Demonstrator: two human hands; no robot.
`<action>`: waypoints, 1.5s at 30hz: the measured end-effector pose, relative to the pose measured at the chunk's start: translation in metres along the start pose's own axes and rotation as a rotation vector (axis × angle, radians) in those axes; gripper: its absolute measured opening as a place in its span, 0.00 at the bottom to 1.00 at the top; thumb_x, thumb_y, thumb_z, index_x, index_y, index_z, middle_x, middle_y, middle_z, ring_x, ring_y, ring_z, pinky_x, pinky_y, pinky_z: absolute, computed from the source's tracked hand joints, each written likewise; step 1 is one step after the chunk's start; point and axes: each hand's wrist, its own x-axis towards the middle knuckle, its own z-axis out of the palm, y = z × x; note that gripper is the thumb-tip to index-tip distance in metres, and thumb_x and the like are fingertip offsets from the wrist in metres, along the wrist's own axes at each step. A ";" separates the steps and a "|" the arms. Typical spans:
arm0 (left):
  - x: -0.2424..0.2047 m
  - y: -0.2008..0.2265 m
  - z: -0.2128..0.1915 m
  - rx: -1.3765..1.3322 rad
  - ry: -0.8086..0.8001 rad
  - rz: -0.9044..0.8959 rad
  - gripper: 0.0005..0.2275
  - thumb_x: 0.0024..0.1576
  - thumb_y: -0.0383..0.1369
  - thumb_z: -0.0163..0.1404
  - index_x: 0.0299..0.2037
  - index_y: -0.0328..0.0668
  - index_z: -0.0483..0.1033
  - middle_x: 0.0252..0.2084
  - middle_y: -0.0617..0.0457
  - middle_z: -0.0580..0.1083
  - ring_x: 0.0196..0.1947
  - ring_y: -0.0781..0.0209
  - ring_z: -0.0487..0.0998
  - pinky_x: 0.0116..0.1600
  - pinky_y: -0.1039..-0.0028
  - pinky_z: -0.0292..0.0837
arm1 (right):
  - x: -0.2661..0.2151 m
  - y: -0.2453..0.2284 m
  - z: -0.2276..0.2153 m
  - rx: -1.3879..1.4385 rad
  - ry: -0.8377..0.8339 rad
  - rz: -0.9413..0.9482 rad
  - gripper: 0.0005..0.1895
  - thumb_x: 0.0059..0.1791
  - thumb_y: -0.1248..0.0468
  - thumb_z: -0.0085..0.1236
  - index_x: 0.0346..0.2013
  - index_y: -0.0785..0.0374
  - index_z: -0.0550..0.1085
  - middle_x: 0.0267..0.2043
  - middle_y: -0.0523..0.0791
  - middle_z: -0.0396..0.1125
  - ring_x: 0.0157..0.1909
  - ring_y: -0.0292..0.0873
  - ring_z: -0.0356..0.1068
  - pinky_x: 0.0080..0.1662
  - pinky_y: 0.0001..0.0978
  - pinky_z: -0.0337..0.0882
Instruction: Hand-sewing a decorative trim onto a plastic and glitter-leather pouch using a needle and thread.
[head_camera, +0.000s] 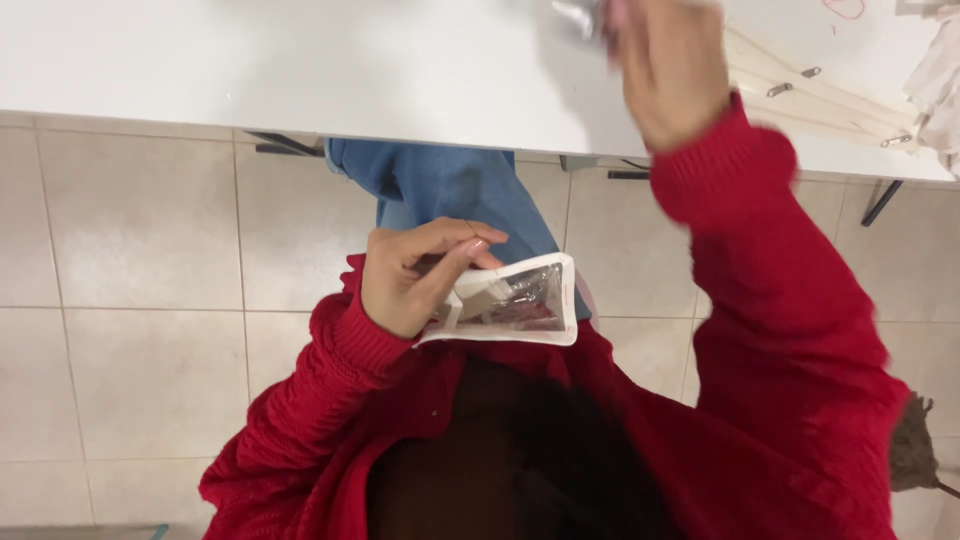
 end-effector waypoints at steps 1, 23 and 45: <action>0.001 0.001 -0.001 -0.003 -0.003 0.006 0.05 0.62 0.25 0.52 0.38 0.36 0.83 0.30 0.50 0.83 0.35 0.57 0.85 0.43 0.71 0.80 | 0.002 -0.027 -0.021 0.391 -0.162 0.086 0.07 0.60 0.70 0.48 0.46 0.71 0.74 0.43 0.54 0.71 0.47 0.59 0.73 0.54 0.48 0.70; -0.008 0.014 0.010 -0.082 0.009 -0.037 0.05 0.61 0.23 0.52 0.41 0.37 0.82 0.30 0.49 0.83 0.32 0.61 0.86 0.42 0.74 0.80 | 0.009 -0.100 -0.059 0.983 -0.904 0.049 0.10 0.51 0.55 0.59 0.40 0.56 0.80 0.30 0.46 0.76 0.30 0.49 0.76 0.39 0.43 0.75; 0.069 -0.035 -0.038 0.123 -0.069 -0.171 0.04 0.59 0.26 0.54 0.40 0.36 0.82 0.32 0.47 0.81 0.19 0.69 0.72 0.24 0.86 0.66 | 0.039 -0.073 -0.001 0.419 0.071 0.249 0.16 0.48 0.78 0.60 0.50 0.66 0.75 0.52 0.52 0.67 0.49 0.49 0.68 0.49 0.37 0.72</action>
